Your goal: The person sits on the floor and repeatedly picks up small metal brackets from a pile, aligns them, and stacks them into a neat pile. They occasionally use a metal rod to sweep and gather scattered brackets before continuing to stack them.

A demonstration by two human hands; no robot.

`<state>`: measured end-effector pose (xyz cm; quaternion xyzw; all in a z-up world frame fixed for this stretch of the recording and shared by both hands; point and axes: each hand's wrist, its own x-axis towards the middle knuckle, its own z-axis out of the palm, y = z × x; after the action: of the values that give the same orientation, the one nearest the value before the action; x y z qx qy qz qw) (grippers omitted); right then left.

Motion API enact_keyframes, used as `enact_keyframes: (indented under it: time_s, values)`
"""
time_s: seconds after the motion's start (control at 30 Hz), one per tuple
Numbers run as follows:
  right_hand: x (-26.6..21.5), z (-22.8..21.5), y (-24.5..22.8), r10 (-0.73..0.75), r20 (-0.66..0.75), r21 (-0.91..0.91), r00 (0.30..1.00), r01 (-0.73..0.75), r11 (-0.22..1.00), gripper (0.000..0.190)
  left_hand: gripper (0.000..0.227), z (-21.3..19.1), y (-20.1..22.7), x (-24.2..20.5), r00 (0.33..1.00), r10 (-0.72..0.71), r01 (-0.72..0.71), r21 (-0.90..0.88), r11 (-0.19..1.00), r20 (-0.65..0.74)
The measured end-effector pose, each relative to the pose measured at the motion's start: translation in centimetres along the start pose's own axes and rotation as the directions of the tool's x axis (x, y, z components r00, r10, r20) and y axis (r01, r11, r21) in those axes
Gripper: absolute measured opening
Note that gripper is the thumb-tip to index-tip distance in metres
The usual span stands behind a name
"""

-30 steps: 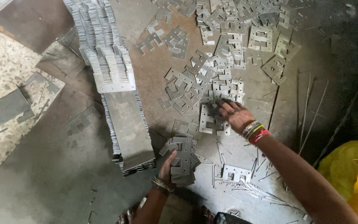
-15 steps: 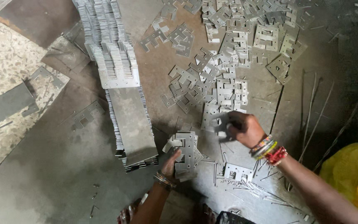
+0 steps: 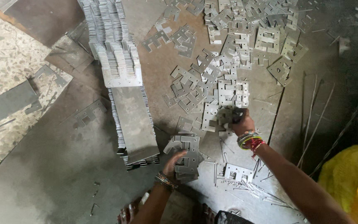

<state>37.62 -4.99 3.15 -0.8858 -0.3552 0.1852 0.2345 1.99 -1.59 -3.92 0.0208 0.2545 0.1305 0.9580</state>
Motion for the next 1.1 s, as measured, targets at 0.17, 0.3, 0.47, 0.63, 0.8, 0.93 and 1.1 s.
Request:
enact_keyframes:
  time_s: [0.17,0.3,0.47,0.63,0.8,0.93,1.1]
  values:
    - [0.1,-2.1,0.3,0.098,0.275,0.261,0.956,-0.173,0.950,0.053,0.032,2.3,0.4,-1.6,0.996,-0.087,0.087,-0.032,0.996,-0.007]
    - [-3.5,-6.2,-4.0,-0.216,0.534,0.605,0.817,-0.191,0.773,0.062,0.040,2.7,0.6,-1.6,0.995,0.048,-0.040,0.094,0.995,-0.083]
    - [-4.6,-6.2,-10.3,-0.183,0.567,0.177,0.803,0.098,0.979,0.058,0.060,2.0,0.2,-1.2,0.997,0.065,-0.064,-0.022,0.998,0.051]
    - [-1.4,-2.7,-13.5,-0.507,0.562,-0.582,0.654,0.748,0.320,0.050,0.046,2.1,-0.1,-2.3,0.999,0.035,-0.034,-0.034,0.999,0.020]
    - [0.1,-4.6,-15.9,-0.384,0.704,-0.565,0.598,0.799,0.207,0.052,0.044,2.3,0.0,-2.3,0.998,0.059,-0.058,-0.037,0.998,0.032]
    - [-2.2,-9.4,-17.6,-0.330,0.641,-0.582,0.693,0.719,0.380,0.038,0.041,2.3,-0.2,-1.6,0.999,0.037,-0.038,-0.061,0.997,-0.012]
    - [-9.0,-13.0,-18.0,-0.968,0.132,-0.249,0.214,0.952,0.176,0.028,0.043,2.9,-0.3,-1.4,0.994,0.086,-0.079,-0.104,0.991,0.066]
